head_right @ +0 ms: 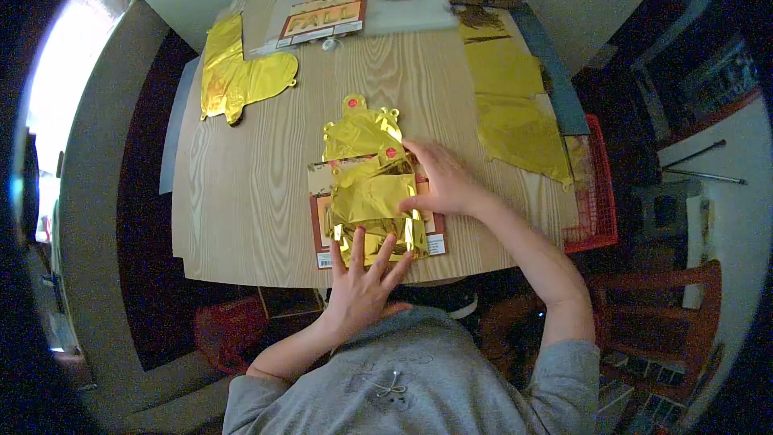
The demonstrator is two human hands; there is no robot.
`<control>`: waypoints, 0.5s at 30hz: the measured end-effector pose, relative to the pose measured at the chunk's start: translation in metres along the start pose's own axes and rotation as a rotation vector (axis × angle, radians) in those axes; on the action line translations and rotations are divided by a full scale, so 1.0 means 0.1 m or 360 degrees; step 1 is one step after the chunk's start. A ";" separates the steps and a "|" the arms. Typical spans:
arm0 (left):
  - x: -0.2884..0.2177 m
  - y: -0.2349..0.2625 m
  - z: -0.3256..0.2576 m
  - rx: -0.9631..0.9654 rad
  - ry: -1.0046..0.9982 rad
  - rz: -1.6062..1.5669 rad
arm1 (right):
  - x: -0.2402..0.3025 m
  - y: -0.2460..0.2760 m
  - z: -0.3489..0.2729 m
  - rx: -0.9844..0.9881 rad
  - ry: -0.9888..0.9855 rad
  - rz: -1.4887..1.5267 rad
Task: Folding gold foil sheets and placing them into clear plastic sleeves with cardboard backing.
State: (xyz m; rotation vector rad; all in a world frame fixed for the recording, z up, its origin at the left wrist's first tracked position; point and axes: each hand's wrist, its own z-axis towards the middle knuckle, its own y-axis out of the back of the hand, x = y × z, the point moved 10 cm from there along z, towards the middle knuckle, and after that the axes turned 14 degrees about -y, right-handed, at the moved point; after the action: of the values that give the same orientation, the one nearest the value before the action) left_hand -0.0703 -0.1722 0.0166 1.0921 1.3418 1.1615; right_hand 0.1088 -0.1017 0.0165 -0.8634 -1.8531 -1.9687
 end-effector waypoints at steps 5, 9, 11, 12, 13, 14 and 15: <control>-0.01 -0.01 0.01 -0.0001 0.0005 -0.0003 | 0.10 0.02 -0.02 0.0277 0.0087 -0.0145; 0.00 -0.01 0.00 -0.0011 0.0013 -0.0003 | 0.08 0.00 0.00 0.0237 -0.0020 -0.0091; -0.01 -0.01 0.00 -0.0014 0.0015 -0.0009 | 0.08 0.02 0.01 0.0190 -0.0027 -0.0016; 0.00 -0.01 0.00 -0.0017 0.0014 -0.0012 | 0.07 0.02 0.02 0.0166 -0.0029 0.0022; 0.00 -0.01 0.00 -0.0019 0.0014 -0.0015 | 0.06 0.02 0.03 0.0132 -0.0008 0.0003; -0.01 -0.01 0.00 -0.0020 0.0013 -0.0015 | 0.04 0.02 0.04 0.0098 0.0013 -0.0017; -0.01 -0.02 0.00 -0.0024 0.0010 -0.0011 | 0.03 0.03 0.06 0.0060 0.0036 -0.0038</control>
State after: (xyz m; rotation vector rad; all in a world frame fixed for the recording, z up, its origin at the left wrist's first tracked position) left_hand -0.0704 -0.1730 0.0150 1.0731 1.3386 1.1694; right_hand 0.1098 -0.0960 0.0208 -0.8086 -1.8901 -1.9432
